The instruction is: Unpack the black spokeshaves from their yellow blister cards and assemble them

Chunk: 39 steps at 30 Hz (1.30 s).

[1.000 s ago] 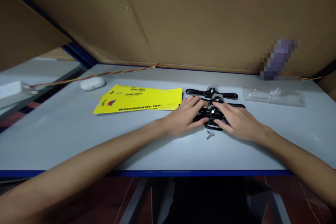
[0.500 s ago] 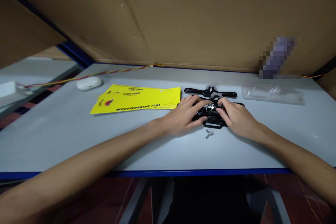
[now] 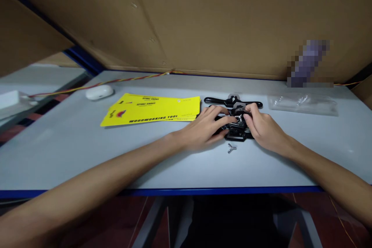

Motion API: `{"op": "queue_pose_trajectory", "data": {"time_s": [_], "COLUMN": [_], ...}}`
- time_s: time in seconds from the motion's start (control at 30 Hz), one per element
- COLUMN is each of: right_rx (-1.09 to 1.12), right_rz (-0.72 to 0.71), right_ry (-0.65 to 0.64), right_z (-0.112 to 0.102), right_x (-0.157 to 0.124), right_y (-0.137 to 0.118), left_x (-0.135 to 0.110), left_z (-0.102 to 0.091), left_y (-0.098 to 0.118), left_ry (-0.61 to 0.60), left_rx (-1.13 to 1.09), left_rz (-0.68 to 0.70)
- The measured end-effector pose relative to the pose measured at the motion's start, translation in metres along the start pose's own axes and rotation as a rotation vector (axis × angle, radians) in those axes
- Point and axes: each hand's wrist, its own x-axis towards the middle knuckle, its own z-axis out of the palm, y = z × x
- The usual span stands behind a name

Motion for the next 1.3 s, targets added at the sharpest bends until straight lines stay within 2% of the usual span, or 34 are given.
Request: {"op": "queue_pose_trajectory", "data": {"time_s": [0.2,0.43,0.6,0.8,1.03,1.17,1.3], "right_rx": [0.037,0.006,-0.099,-0.227,-0.201,-0.206,-0.232], "right_rz": [0.039,-0.019,-0.082,-0.081,-0.097,-0.122,-0.147], "right_ry": [0.05,0.01,0.025,0.017,0.039,0.056,0.047], "right_z": [-0.001,-0.003,0.0,0.001,0.002,0.005,0.006], "right_x": [0.001,0.0,-0.003,-0.005,-0.004,-0.004,-0.004], "right_y": [0.002,0.001,-0.001,-0.005,-0.004,0.0,0.002], "left_x": [0.0,0.0,0.0,-0.001,0.0,0.001,0.005], "left_z": [0.001,0.001,0.002,0.003,0.001,0.0,0.001], "left_y": [-0.001,-0.002,-0.003,-0.005,-0.003,0.002,0.009], "left_ry": [-0.022,-0.038,-0.016,0.002,0.016,0.069,0.111], "left_rx": [-0.046,-0.084,-0.092,-0.032,0.034,0.078,0.073], "left_rz": [-0.026,-0.04,-0.037,0.018,0.056,0.102,0.077]}}
